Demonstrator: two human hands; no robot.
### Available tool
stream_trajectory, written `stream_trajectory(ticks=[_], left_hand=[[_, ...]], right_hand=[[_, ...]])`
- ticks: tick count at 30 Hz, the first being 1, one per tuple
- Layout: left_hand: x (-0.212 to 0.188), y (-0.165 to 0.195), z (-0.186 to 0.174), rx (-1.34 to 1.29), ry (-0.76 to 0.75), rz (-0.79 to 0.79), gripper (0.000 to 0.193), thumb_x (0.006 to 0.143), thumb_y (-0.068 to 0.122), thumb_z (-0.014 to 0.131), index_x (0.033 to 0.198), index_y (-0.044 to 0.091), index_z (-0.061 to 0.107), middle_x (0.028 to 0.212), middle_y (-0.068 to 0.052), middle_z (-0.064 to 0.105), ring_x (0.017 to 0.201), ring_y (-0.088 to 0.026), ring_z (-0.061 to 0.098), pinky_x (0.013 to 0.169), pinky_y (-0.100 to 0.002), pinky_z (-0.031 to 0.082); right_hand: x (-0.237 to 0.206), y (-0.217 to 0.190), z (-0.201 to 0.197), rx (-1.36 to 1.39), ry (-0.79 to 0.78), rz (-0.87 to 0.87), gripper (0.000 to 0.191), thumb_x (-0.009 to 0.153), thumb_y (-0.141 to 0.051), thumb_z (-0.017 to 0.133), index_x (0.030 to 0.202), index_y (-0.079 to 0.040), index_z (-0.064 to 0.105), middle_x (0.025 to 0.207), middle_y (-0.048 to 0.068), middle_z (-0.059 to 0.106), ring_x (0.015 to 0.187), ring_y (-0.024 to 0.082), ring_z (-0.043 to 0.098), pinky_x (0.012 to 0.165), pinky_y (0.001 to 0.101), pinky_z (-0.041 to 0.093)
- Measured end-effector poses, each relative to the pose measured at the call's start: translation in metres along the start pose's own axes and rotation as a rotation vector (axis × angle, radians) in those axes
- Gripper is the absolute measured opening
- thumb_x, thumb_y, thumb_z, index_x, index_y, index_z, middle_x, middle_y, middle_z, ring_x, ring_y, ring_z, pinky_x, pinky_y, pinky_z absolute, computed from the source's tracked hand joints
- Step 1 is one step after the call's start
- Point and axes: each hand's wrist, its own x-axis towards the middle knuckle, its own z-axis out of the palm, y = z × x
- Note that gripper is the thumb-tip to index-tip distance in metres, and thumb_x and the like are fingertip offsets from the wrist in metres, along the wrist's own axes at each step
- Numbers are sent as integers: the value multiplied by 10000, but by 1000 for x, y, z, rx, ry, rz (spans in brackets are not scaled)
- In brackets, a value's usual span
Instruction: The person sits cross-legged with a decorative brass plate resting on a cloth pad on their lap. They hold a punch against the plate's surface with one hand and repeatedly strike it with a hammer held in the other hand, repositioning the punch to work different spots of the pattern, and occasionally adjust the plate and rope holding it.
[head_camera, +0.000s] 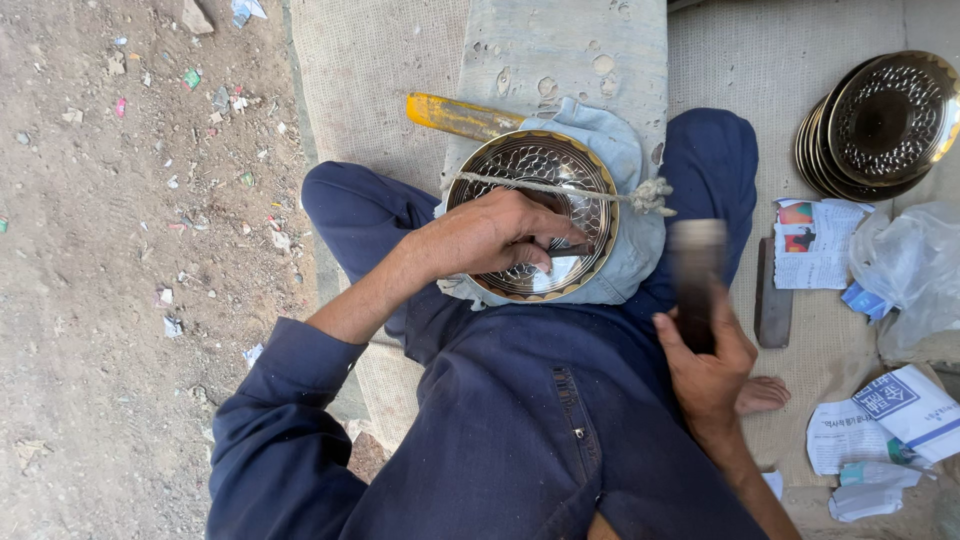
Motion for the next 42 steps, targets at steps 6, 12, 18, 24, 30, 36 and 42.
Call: stream_trajectory(ticks=[6, 12, 18, 24, 30, 36, 42], left_hand=[[-9, 1, 5, 60, 254, 205, 462, 825, 96, 761, 1275, 60, 662, 1087, -121, 764, 908, -259, 756, 807, -385, 583], [-23, 7, 12, -10, 362, -113, 420, 876, 90, 789, 1275, 76, 659, 744, -78, 697, 659, -201, 705, 646, -349, 530], [-34, 10, 33, -62, 632, -253, 439, 852, 50, 800, 1261, 50, 638, 707, -58, 633, 598, -142, 622, 578, -300, 502], [-36, 10, 57, -141, 946, -346, 397, 924, 32, 785, 1268, 48, 587, 817, -40, 645, 679, -100, 609, 655, -256, 535], [-33, 15, 75, -47, 1078, -398, 467, 934, 42, 761, 1357, 42, 564, 814, -38, 635, 650, -83, 595, 611, -237, 511], [-29, 12, 80, -36, 1146, -428, 463, 937, 50, 786, 1343, 30, 565, 795, -31, 615, 645, -70, 587, 601, -220, 513], [-31, 7, 73, -145, 1038, -410, 456, 914, 39, 787, 1330, 36, 600, 748, -23, 648, 634, -57, 594, 587, -227, 505]], right_hand=[[25, -2, -7, 127, -118, 154, 625, 894, -102, 804, 1482, -75, 595, 1026, 68, 719, 875, 131, 676, 790, 283, 568], [75, -24, -16, -59, -263, -52, 656, 912, -120, 819, 1517, -113, 566, 1317, 142, 701, 1166, 232, 694, 989, 354, 559], [126, -59, -19, -227, -413, -277, 662, 901, -247, 806, 1518, -183, 575, 1297, 124, 698, 1119, 303, 714, 929, 404, 566], [154, -84, -20, -652, -514, -326, 666, 875, -371, 798, 1505, -281, 603, 869, 85, 659, 703, 269, 660, 626, 423, 540], [174, -100, -9, -714, -548, -506, 662, 903, -352, 787, 1523, -264, 571, 860, 75, 657, 662, 229, 661, 590, 378, 557], [188, -120, -1, -660, -635, -557, 680, 937, -380, 758, 1567, -240, 541, 924, 76, 690, 733, 215, 685, 653, 366, 580], [186, -135, -3, -486, -556, -548, 670, 922, -329, 783, 1543, -228, 553, 970, 103, 682, 795, 257, 691, 700, 390, 567]])
